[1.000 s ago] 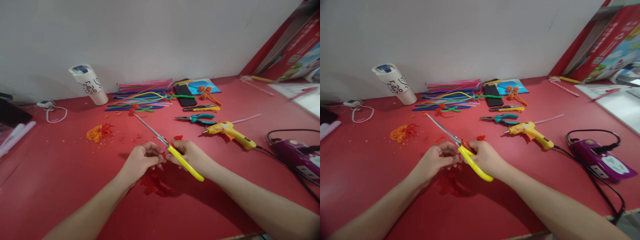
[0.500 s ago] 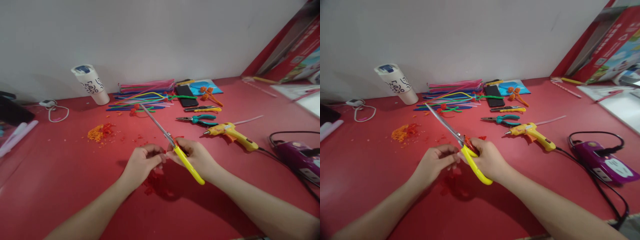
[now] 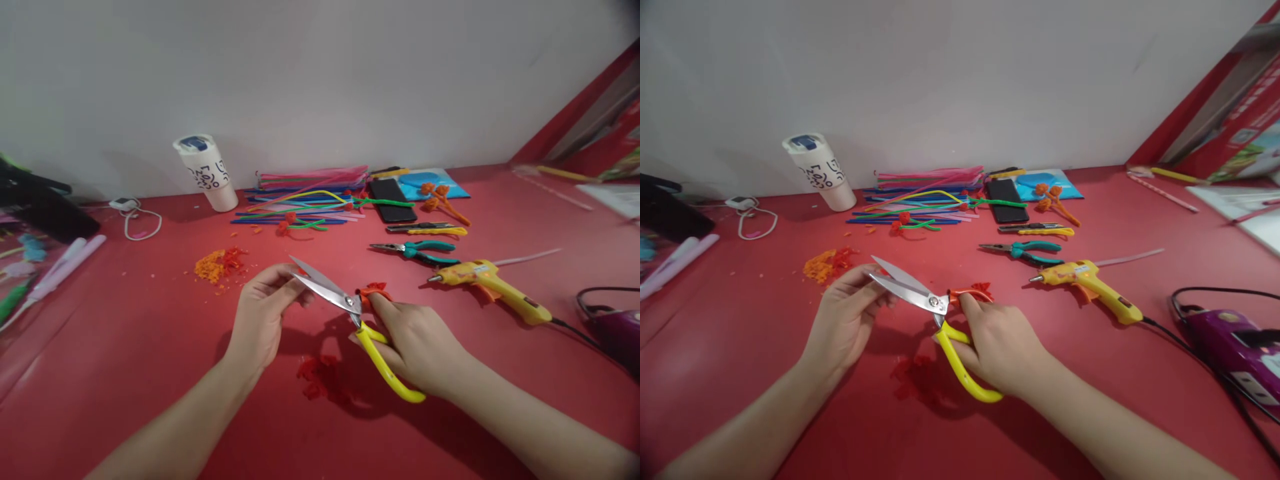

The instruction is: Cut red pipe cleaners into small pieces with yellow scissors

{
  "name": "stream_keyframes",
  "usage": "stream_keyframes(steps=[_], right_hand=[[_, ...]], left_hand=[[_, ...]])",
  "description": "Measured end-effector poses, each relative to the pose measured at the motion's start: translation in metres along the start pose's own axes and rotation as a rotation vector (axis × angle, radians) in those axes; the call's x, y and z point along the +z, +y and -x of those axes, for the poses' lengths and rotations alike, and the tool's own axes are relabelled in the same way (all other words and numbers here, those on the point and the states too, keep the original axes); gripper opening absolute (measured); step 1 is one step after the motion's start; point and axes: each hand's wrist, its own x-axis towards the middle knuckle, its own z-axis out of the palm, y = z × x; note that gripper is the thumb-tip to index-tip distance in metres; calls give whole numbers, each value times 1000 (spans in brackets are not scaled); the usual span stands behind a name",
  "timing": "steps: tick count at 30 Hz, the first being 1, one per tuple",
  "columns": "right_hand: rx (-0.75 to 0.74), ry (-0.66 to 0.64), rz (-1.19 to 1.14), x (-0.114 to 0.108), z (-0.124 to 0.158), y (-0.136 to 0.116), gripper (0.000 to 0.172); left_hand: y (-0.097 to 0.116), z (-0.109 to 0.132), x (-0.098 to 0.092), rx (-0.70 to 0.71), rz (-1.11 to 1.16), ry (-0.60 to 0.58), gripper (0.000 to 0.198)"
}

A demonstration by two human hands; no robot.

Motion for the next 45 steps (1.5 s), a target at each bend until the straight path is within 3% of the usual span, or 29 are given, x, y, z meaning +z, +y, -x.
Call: stream_keyframes(steps=[45], right_hand=[[-44, 20, 95, 7, 1, 5, 41]], left_hand=[[2, -2, -2, -38, -30, 2, 2]])
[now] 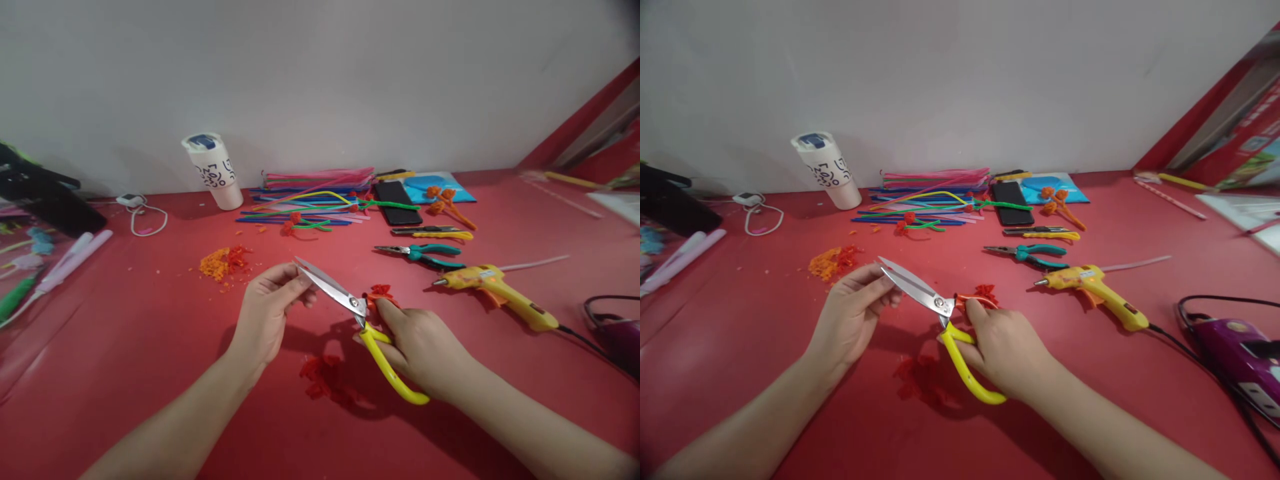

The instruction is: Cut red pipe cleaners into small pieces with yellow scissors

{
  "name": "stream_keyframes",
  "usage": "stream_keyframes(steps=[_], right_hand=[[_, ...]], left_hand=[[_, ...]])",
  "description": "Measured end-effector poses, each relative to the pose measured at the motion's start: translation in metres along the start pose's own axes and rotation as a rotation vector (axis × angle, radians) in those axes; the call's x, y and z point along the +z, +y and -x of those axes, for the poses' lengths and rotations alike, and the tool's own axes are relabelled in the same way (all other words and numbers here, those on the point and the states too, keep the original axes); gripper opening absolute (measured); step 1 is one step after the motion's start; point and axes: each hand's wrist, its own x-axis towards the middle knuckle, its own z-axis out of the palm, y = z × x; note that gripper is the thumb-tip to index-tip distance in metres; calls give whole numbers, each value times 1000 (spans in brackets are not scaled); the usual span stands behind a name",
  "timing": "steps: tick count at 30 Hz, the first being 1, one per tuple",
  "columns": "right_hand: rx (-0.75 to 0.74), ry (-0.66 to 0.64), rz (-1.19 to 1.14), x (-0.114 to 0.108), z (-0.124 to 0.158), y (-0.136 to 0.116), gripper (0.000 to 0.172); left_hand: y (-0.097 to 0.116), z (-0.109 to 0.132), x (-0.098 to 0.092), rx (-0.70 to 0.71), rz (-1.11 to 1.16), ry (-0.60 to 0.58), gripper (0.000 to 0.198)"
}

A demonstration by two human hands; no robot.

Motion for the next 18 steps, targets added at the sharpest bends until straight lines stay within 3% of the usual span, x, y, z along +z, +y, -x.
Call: stream_keyframes(steps=[6, 9, 14, 18], right_hand=[[84, -19, -108, 2, -4, -1, 37], [191, -18, -424, -4, -10, -6, 33], [388, -38, -1125, -14, -13, -13, 25], [381, -117, -1358, -15, -12, -12, 26]], left_hand=[[0, -1, -1, -29, -25, 4, 5], [-2, 2, 2, -135, -8, -84, 6], [-10, 9, 9, -385, -9, -336, 8], [-15, 14, 12, -514, -23, -425, 11]])
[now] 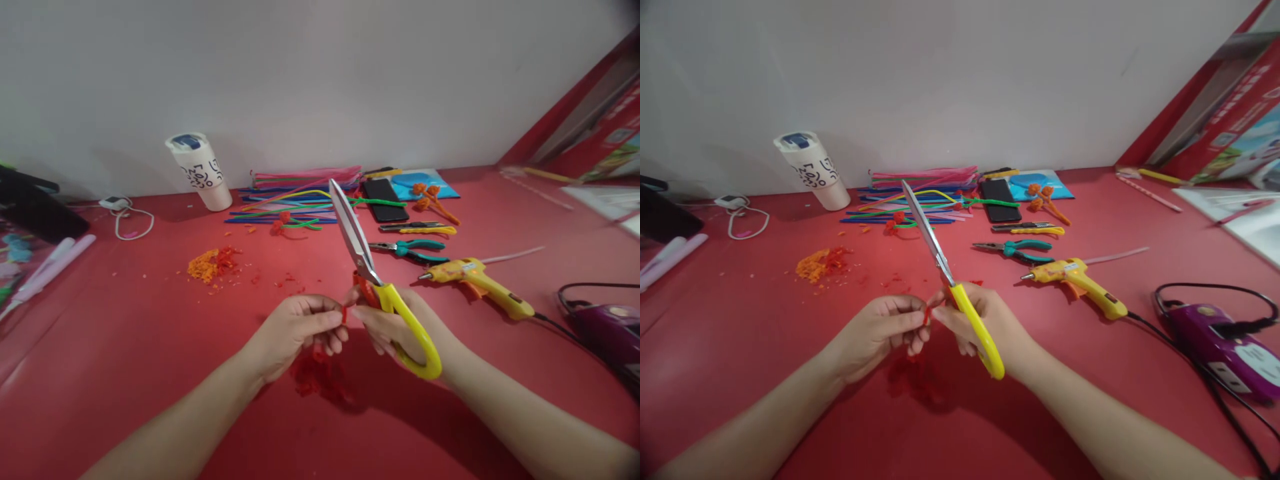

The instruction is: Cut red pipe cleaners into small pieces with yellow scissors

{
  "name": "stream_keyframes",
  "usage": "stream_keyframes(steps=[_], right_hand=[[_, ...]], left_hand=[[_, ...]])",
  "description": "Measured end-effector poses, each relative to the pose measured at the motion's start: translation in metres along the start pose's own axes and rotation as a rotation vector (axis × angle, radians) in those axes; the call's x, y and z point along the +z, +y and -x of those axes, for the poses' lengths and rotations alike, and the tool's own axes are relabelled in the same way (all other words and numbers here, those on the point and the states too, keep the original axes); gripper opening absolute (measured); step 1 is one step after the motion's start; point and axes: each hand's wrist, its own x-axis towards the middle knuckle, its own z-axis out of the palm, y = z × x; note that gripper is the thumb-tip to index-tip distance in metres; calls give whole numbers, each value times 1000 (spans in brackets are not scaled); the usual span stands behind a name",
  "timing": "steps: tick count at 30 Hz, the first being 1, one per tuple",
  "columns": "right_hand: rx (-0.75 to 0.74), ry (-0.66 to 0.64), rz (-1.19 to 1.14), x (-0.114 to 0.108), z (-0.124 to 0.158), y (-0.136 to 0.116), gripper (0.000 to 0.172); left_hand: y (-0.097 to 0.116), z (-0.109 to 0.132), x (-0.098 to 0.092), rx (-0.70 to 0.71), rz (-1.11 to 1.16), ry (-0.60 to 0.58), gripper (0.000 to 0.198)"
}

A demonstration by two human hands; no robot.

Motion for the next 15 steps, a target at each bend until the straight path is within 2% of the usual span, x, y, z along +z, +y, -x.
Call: stream_keyframes(steps=[4, 11, 15], right_hand=[[40, -23, -30, 0, 1, -2, 22], [24, -4, 111, 1, 3, -6, 10], [-35, 6, 240, 3, 2, -6, 15]], left_hand=[[0, 0, 1, -38, -51, -25, 12], [2, 1, 6, 97, -358, 164, 8], [-1, 1, 10, 103, -430, 158, 7]])
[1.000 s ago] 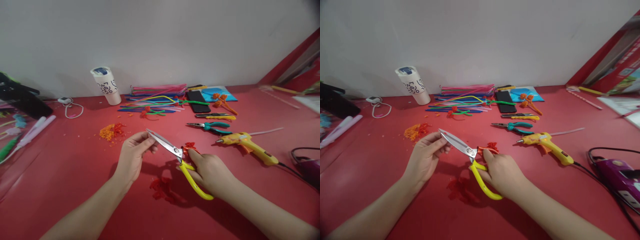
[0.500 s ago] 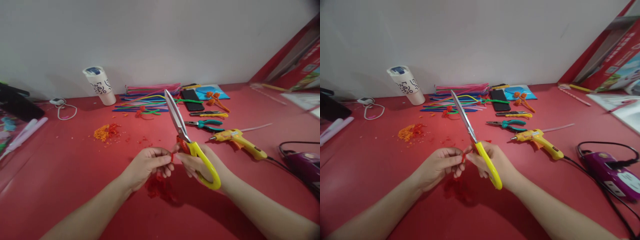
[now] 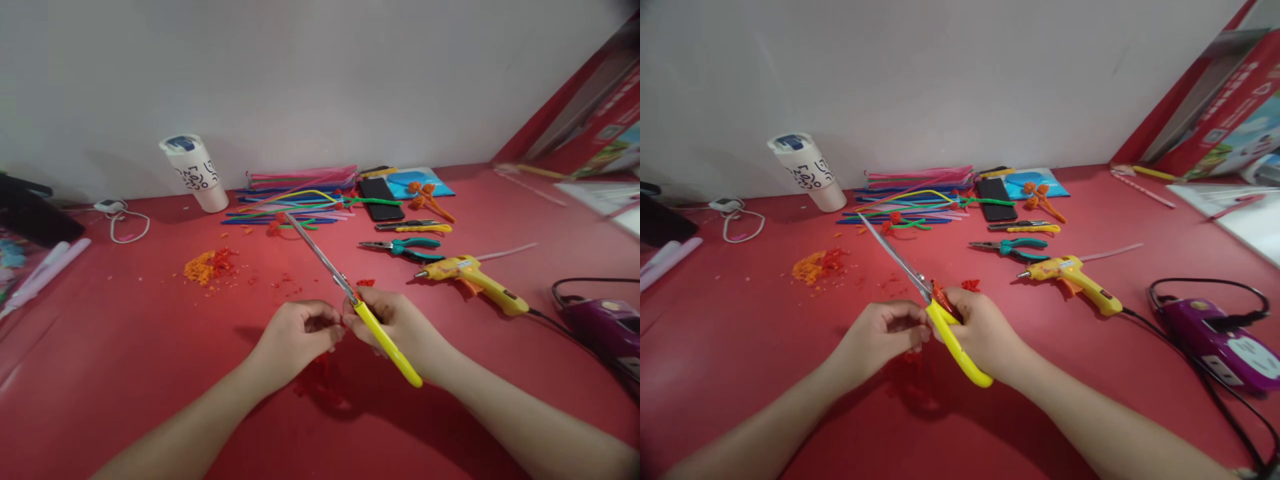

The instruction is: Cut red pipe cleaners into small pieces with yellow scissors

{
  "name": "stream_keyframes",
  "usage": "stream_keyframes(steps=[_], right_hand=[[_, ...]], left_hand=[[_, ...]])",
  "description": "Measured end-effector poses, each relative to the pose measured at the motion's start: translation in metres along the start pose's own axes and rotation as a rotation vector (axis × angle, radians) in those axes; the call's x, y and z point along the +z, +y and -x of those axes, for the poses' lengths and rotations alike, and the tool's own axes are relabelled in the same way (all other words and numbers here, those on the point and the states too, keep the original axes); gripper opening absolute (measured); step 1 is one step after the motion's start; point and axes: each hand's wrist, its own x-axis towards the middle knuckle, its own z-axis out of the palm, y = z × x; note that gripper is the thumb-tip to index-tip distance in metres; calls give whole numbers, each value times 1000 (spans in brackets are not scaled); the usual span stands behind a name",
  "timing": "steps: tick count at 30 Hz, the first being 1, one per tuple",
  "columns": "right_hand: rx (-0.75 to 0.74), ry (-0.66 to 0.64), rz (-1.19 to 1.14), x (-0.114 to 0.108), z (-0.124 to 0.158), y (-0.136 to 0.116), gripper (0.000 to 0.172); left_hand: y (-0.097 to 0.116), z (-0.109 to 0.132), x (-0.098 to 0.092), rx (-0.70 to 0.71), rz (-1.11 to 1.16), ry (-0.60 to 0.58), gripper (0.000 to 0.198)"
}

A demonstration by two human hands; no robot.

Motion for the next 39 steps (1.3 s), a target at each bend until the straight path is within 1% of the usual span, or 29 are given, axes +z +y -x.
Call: stream_keyframes(steps=[2, 4, 7, 9, 12, 15, 19, 23, 29, 39], right_hand=[[-40, 27, 59, -1, 0, 1, 18], [-78, 75, 159, -4, -1, 2, 21], [-107, 140, 418, -9, -1, 5, 28], [-118, 145, 603, -11, 0, 8, 32], [-172, 136, 822, -9, 0, 13, 37], [-206, 130, 974, -6, 0, 17, 41], [-208, 95, 1069, -5, 0, 20, 41], [-215, 80, 1096, -5, -1, 21, 41], [-269, 119, 1129, -6, 0, 24, 43], [-275, 113, 1143, -6, 0, 25, 45]], left_hand=[[1, 0, 0, 7, 8, 17, 5], [2, -1, -3, 19, 49, 85, 5], [4, -4, -11, 83, 160, 241, 6], [4, -6, -17, 145, 261, 334, 7], [4, -7, -24, 214, 380, 408, 8], [4, -6, -26, 240, 413, 415, 7], [4, -5, -28, 266, 424, 411, 4], [6, -4, -28, 278, 425, 414, 5], [7, -4, -29, 285, 414, 402, 7], [7, -4, -29, 266, 396, 406, 6]])
